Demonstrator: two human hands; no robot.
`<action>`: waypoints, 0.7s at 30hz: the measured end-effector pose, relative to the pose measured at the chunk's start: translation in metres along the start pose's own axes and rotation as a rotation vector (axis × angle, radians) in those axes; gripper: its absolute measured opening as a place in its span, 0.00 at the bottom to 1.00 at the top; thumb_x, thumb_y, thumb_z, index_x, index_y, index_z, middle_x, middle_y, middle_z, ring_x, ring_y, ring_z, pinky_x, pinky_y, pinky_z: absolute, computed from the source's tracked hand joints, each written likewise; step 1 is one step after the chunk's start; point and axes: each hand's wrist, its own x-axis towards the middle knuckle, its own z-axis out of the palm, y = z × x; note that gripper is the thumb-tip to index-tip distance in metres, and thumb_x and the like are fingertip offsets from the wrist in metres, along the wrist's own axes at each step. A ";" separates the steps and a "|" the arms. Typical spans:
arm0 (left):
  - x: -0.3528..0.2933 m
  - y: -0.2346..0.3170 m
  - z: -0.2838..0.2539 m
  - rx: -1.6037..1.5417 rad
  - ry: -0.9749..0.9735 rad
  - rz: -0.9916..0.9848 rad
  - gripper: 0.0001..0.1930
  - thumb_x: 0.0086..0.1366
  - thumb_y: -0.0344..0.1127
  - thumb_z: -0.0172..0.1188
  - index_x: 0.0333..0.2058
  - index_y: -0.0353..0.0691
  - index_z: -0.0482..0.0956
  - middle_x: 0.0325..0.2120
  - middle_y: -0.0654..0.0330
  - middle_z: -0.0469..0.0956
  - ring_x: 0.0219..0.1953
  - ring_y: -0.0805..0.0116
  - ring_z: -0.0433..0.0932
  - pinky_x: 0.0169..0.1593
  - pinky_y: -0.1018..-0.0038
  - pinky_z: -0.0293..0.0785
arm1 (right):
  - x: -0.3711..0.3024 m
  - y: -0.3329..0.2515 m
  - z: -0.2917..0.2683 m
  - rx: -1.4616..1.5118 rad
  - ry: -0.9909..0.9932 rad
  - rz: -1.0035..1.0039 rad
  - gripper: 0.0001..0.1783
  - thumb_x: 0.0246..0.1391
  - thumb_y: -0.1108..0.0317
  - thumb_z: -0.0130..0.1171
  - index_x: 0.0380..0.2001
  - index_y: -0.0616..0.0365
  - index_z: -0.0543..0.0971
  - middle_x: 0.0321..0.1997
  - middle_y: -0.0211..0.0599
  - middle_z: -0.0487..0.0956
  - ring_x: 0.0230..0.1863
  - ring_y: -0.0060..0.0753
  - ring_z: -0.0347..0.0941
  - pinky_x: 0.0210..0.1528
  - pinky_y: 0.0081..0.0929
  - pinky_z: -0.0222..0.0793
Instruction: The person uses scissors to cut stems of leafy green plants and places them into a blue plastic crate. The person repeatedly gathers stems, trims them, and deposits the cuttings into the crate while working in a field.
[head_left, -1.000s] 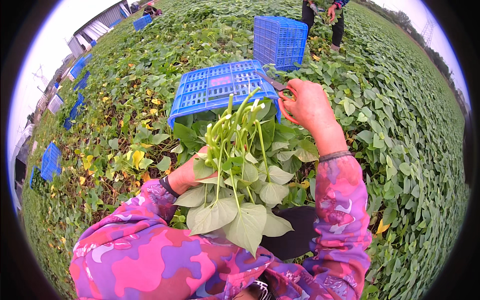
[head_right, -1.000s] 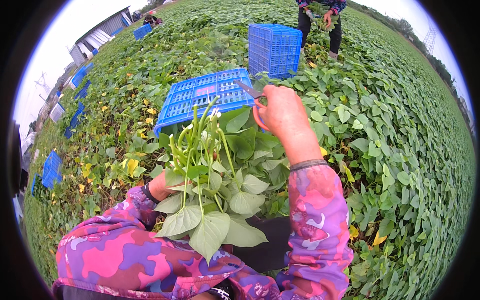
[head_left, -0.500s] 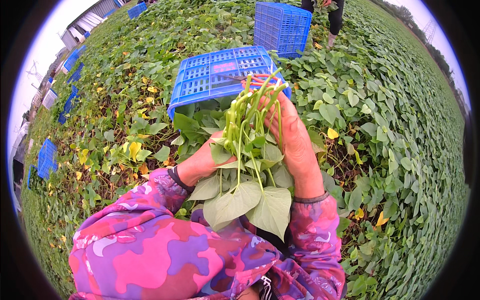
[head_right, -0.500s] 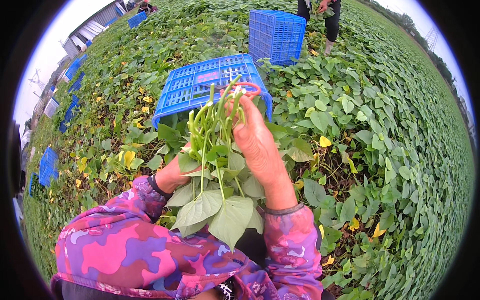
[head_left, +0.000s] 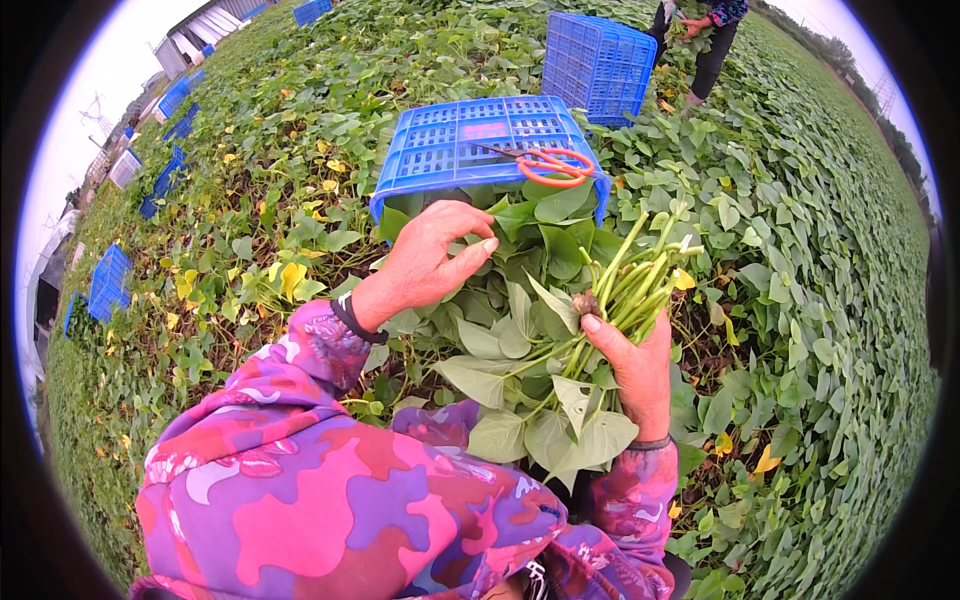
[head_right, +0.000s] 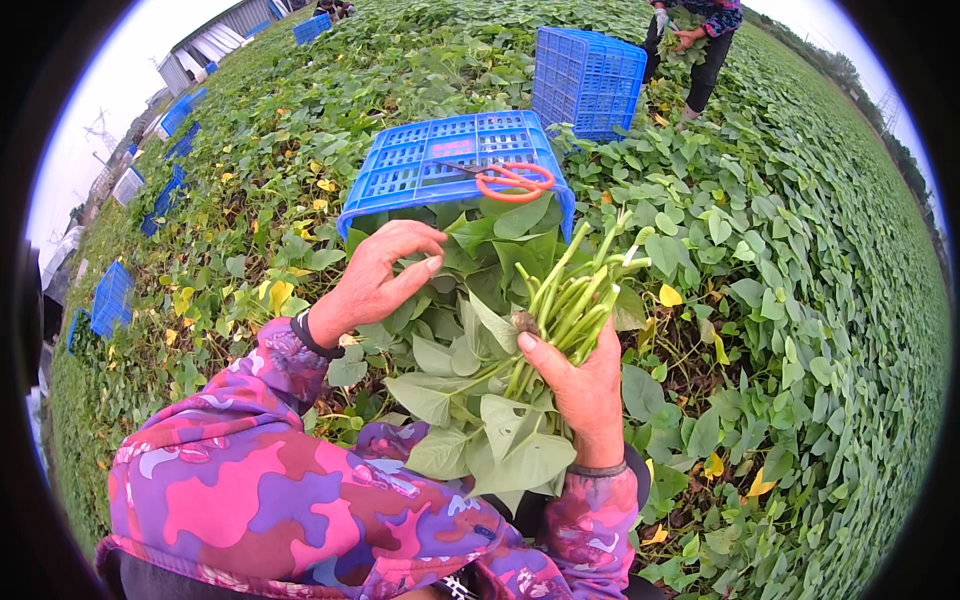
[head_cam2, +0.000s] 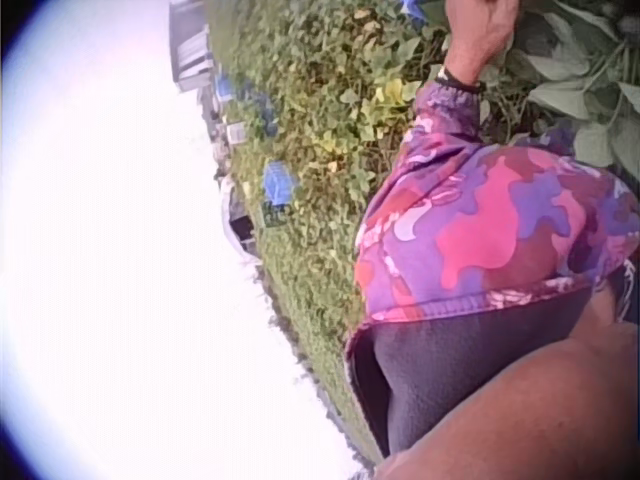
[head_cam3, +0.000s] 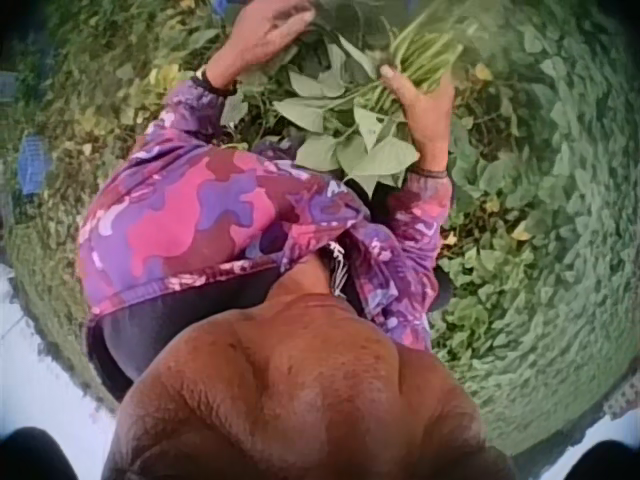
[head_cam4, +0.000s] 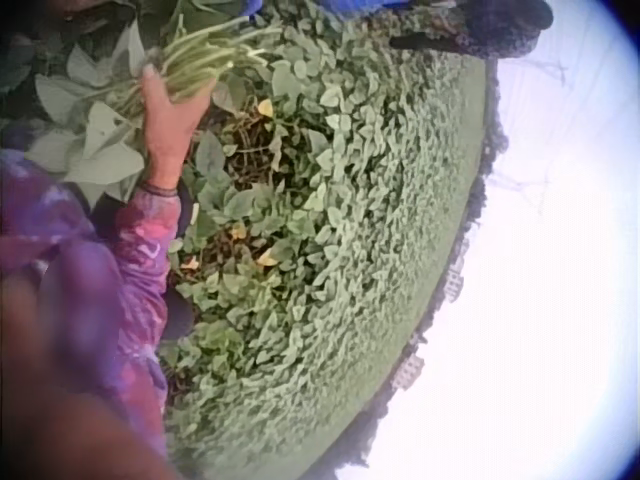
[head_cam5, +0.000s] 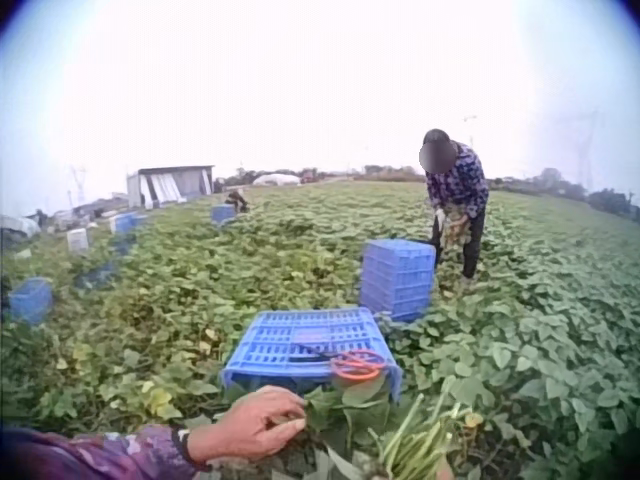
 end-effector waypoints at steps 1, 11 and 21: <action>0.004 -0.010 0.007 0.209 0.015 0.000 0.24 0.63 0.49 0.57 0.52 0.39 0.75 0.52 0.49 0.73 0.57 0.50 0.69 0.60 0.60 0.63 | -0.001 -0.003 0.001 0.049 -0.092 0.089 0.27 0.50 0.76 0.64 0.52 0.64 0.67 0.46 0.39 0.79 0.47 0.31 0.78 0.52 0.28 0.73; 0.018 -0.117 0.102 0.383 -0.465 -0.247 0.44 0.52 0.58 0.60 0.67 0.56 0.57 0.69 0.52 0.46 0.68 0.27 0.35 0.60 0.25 0.38 | 0.052 0.055 0.041 0.316 -0.554 0.568 0.34 0.47 0.71 0.65 0.59 0.60 0.66 0.44 0.32 0.77 0.45 0.27 0.76 0.49 0.26 0.70; -0.043 -0.148 0.126 0.104 -0.656 -0.382 0.32 0.56 0.48 0.60 0.58 0.43 0.67 0.61 0.47 0.61 0.65 0.40 0.51 0.63 0.47 0.55 | 0.151 0.108 0.086 0.332 -0.669 0.737 0.18 0.50 0.68 0.64 0.45 0.64 0.78 0.37 0.34 0.81 0.34 0.26 0.79 0.39 0.23 0.76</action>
